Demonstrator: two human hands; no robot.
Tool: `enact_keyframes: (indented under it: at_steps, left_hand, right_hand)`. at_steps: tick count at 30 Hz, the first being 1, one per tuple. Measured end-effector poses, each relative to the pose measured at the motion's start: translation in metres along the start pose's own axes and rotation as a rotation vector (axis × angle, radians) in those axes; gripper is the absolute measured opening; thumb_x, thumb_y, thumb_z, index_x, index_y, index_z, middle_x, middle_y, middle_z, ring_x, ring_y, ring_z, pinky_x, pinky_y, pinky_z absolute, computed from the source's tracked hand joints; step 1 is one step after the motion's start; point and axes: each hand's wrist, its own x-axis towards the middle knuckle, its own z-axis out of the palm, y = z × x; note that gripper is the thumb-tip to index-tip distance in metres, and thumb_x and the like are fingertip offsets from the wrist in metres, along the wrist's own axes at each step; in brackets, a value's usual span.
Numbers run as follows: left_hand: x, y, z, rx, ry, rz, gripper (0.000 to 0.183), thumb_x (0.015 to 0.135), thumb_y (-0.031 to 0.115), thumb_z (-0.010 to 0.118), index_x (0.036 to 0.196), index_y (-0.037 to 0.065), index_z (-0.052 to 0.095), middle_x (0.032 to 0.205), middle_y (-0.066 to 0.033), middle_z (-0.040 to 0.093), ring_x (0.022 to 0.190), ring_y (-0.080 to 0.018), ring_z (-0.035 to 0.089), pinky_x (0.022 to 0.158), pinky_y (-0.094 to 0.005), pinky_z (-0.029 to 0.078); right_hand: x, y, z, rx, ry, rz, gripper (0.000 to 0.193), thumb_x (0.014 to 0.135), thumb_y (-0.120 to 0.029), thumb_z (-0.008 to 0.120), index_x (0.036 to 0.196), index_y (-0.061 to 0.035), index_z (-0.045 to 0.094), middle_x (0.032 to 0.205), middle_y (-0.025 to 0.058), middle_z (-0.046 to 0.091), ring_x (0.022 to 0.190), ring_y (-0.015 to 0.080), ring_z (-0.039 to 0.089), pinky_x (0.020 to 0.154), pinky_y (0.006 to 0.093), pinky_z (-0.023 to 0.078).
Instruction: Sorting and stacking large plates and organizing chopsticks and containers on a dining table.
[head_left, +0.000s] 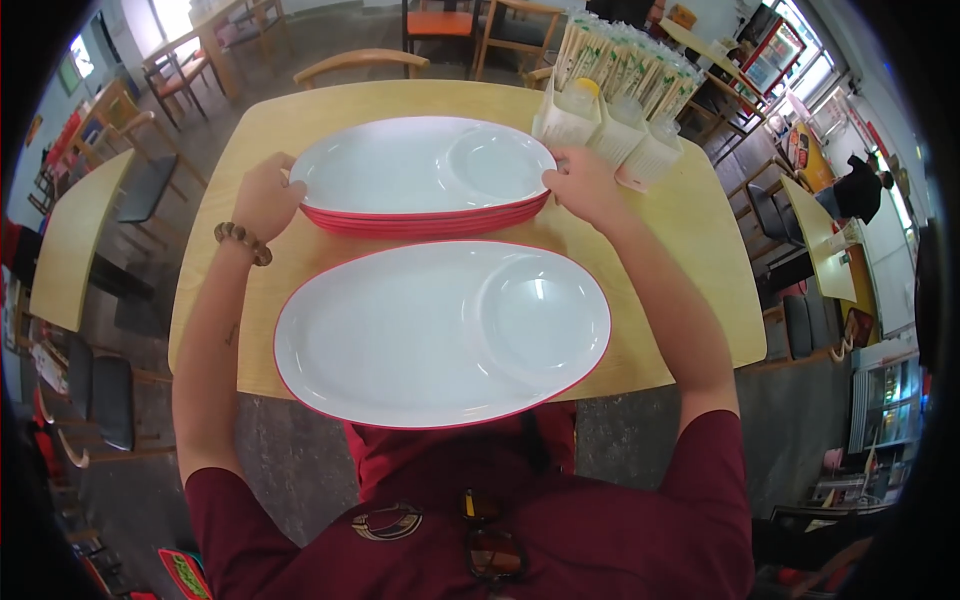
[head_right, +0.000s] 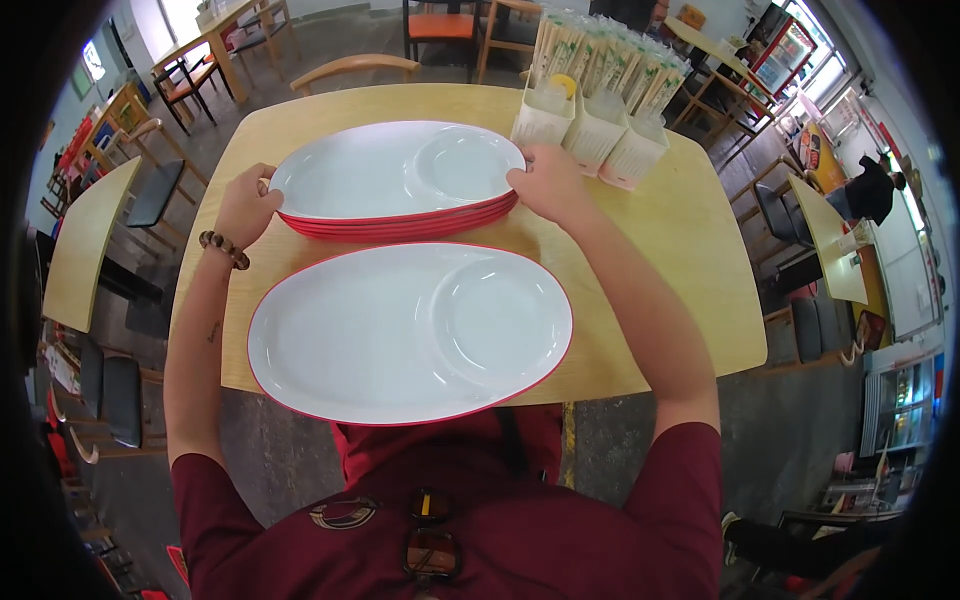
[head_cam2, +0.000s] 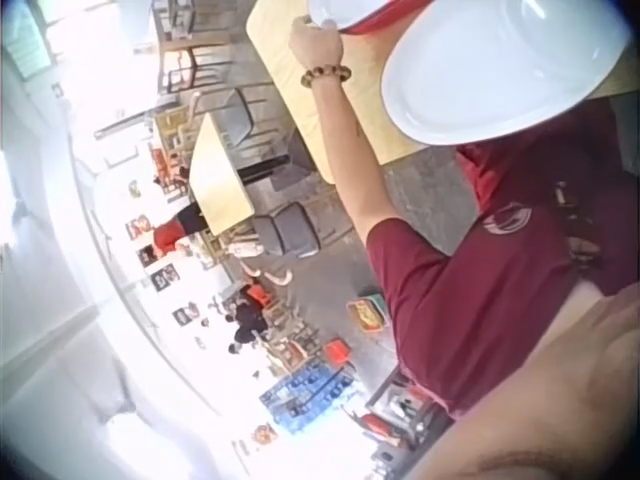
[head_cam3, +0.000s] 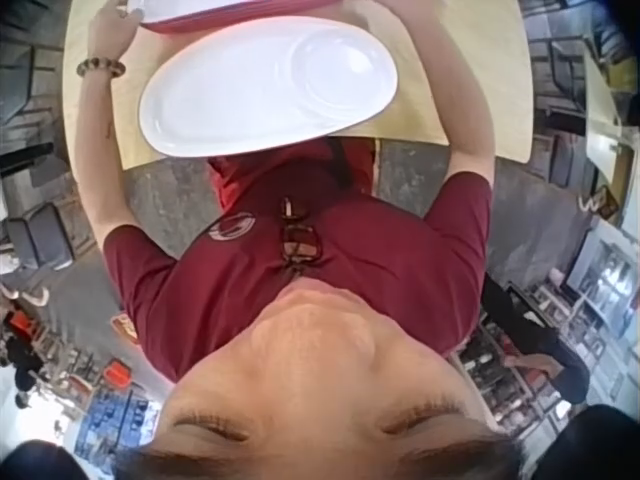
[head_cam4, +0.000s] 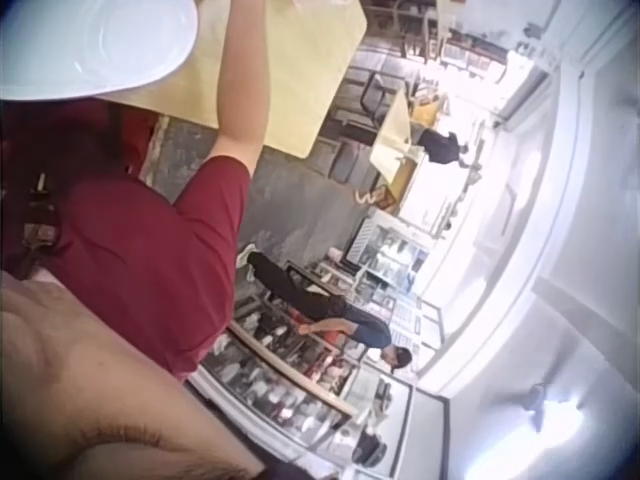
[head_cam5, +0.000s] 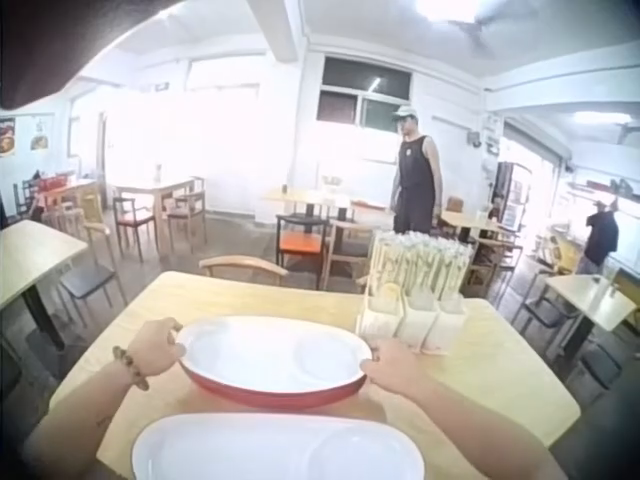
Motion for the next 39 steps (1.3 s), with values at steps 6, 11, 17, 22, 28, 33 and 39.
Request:
enact_keyframes:
  at_steps: [6, 11, 17, 22, 28, 33, 39]
  left_hand:
    - [-0.039, 0.030, -0.036, -0.106, 0.126, 0.029, 0.029, 0.082, 0.009, 0.063, 0.108, -0.003, 0.065, 0.069, -0.0071, 0.059, 0.062, -0.0157, 0.055, 0.061, -0.0326, 0.045]
    - [-0.107, 0.045, -0.063, -0.376, 0.121, 0.001, 0.021, 0.086, 0.004, 0.059, 0.105, -0.006, 0.063, 0.070, 0.0009, 0.052, 0.066, -0.0044, 0.044, 0.059, -0.0240, 0.038]
    - [-0.187, 0.057, -0.064, -0.344, 0.041, -0.104, 0.016, 0.090, -0.002, 0.054, 0.105, -0.006, 0.058, 0.071, 0.0052, 0.054, 0.062, 0.0003, 0.042, 0.057, -0.0186, 0.032]
    - [-0.211, 0.061, -0.047, -0.359, 0.080, -0.177, 0.019, 0.084, -0.004, 0.057, 0.103, -0.006, 0.061, 0.057, 0.0064, 0.042, 0.054, 0.0003, 0.032, 0.050, -0.0211, 0.023]
    - [-0.210, 0.056, -0.034, -0.429, 0.049, -0.165, 0.018, 0.085, -0.005, 0.055, 0.102, -0.006, 0.060, 0.059, 0.0060, 0.045, 0.055, 0.0007, 0.034, 0.050, -0.0206, 0.024]
    - [-0.205, 0.050, -0.032, -0.495, 0.025, -0.139, 0.015, 0.086, -0.005, 0.055, 0.101, -0.005, 0.059, 0.064, 0.0051, 0.050, 0.056, 0.0011, 0.037, 0.051, -0.0194, 0.026]
    - [-0.179, 0.030, -0.044, -0.540, -0.099, -0.172, 0.011, 0.097, 0.006, 0.057, 0.101, -0.004, 0.060, 0.078, 0.0019, 0.059, 0.065, 0.0002, 0.045, 0.055, -0.0192, 0.034]
  right_hand:
    - [-0.041, -0.037, -0.030, 0.205, 0.054, 0.030, 0.031, 0.081, -0.011, 0.062, 0.107, 0.0053, 0.067, 0.070, 0.0075, 0.066, 0.059, 0.0154, 0.061, 0.058, 0.0319, 0.049]
    - [-0.097, -0.058, -0.058, 0.283, 0.034, 0.035, 0.035, 0.082, -0.004, 0.061, 0.115, 0.0064, 0.062, 0.064, 0.0025, 0.060, 0.055, 0.0083, 0.053, 0.053, 0.0272, 0.044]
    - [-0.164, -0.051, -0.054, 0.309, -0.009, 0.041, 0.035, 0.081, -0.001, 0.060, 0.115, 0.0079, 0.063, 0.057, 0.0004, 0.054, 0.050, 0.0045, 0.045, 0.049, 0.0252, 0.036]
    - [-0.192, -0.047, -0.045, 0.191, -0.008, 0.005, 0.038, 0.080, 0.001, 0.059, 0.117, 0.0080, 0.063, 0.051, 0.0018, 0.048, 0.045, 0.0057, 0.042, 0.047, 0.0258, 0.035]
    - [-0.201, -0.034, -0.037, 0.154, 0.006, -0.010, 0.039, 0.079, 0.001, 0.060, 0.118, 0.0077, 0.064, 0.050, 0.0019, 0.045, 0.045, 0.0055, 0.041, 0.047, 0.0255, 0.033]
    - [-0.203, -0.029, -0.033, 0.233, 0.048, -0.009, 0.035, 0.080, 0.001, 0.060, 0.114, 0.0060, 0.065, 0.053, 0.0002, 0.047, 0.048, 0.0046, 0.041, 0.048, 0.0247, 0.033]
    - [-0.179, 0.003, -0.041, 0.347, 0.011, 0.029, 0.020, 0.087, -0.005, 0.066, 0.105, 0.0034, 0.066, 0.058, -0.0017, 0.052, 0.053, 0.0032, 0.044, 0.050, 0.0234, 0.034]
